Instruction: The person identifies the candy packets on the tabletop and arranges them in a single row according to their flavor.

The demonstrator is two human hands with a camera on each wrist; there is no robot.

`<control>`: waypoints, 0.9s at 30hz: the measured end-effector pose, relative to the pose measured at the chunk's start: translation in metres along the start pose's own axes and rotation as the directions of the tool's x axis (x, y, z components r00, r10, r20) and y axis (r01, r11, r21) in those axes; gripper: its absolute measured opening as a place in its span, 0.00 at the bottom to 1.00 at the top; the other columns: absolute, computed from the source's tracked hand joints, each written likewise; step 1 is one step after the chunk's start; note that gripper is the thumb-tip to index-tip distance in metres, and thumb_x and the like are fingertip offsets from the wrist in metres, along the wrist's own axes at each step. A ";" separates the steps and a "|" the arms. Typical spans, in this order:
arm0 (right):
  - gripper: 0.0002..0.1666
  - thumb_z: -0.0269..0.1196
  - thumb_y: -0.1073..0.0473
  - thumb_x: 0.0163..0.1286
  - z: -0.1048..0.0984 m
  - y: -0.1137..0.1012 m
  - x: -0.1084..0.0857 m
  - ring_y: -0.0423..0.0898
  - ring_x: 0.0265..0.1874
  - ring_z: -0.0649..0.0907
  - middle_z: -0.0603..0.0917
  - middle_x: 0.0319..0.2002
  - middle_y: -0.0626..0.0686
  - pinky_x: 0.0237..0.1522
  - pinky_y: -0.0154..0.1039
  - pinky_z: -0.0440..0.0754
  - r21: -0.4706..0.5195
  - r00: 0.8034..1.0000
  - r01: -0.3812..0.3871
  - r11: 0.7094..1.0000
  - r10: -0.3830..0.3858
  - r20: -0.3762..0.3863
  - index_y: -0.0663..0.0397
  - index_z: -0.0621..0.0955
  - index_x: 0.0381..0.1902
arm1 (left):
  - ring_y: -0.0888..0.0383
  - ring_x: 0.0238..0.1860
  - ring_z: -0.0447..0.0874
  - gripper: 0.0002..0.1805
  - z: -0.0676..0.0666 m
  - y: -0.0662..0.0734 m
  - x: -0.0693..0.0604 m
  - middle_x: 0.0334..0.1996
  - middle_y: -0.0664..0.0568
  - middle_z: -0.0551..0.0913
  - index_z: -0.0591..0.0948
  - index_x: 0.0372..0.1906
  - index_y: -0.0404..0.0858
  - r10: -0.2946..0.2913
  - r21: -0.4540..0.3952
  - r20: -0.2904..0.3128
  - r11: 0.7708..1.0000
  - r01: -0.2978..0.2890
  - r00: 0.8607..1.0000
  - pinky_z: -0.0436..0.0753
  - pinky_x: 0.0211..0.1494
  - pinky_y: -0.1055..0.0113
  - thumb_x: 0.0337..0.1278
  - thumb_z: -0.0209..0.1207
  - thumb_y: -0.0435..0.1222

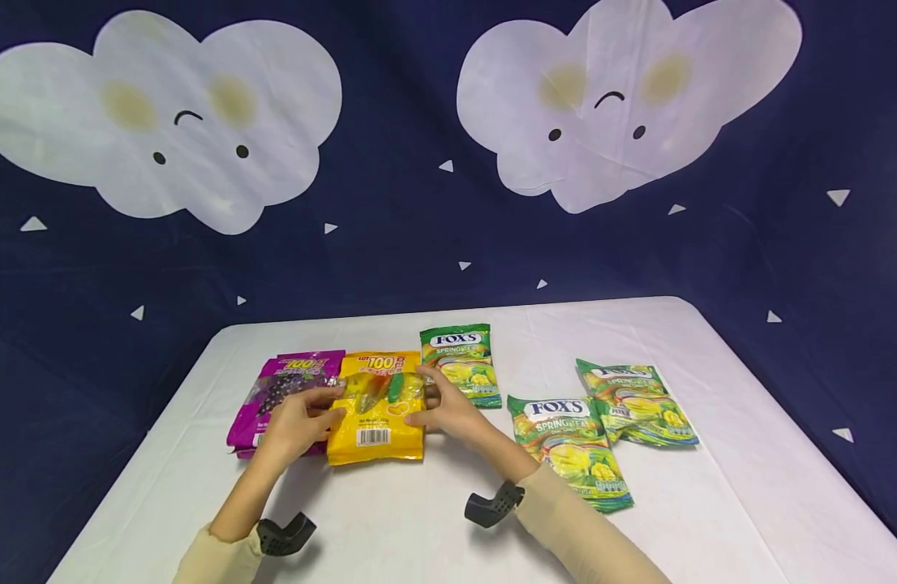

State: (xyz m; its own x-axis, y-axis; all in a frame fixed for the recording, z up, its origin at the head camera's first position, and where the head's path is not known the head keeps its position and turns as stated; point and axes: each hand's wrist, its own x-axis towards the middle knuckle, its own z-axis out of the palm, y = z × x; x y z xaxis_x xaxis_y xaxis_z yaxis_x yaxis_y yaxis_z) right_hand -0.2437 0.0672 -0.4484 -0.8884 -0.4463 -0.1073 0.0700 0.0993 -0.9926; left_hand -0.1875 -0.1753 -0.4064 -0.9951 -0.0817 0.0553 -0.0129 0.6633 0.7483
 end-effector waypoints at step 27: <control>0.47 0.68 0.65 0.60 -0.001 -0.014 -0.010 0.63 0.59 0.73 0.67 0.63 0.67 0.47 0.48 0.82 -0.032 0.999 0.023 0.999 -0.022 0.037 0.55 0.59 0.73 | 0.50 0.37 0.82 0.15 0.001 0.013 -0.006 0.39 0.41 0.85 0.85 0.48 0.30 0.143 0.211 -0.107 0.970 -0.118 0.984 0.83 0.42 0.56 0.53 0.66 0.29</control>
State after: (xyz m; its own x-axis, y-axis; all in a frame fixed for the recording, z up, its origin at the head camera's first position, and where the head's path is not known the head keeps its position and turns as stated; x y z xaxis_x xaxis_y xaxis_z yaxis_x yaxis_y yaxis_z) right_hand -0.2367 0.0710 -0.4331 -0.8724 -0.4809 -0.0877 0.0350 0.1175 -0.9925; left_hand -0.1821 -0.1654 -0.3983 -0.9705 -0.0656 0.2322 0.0841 0.8100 0.5803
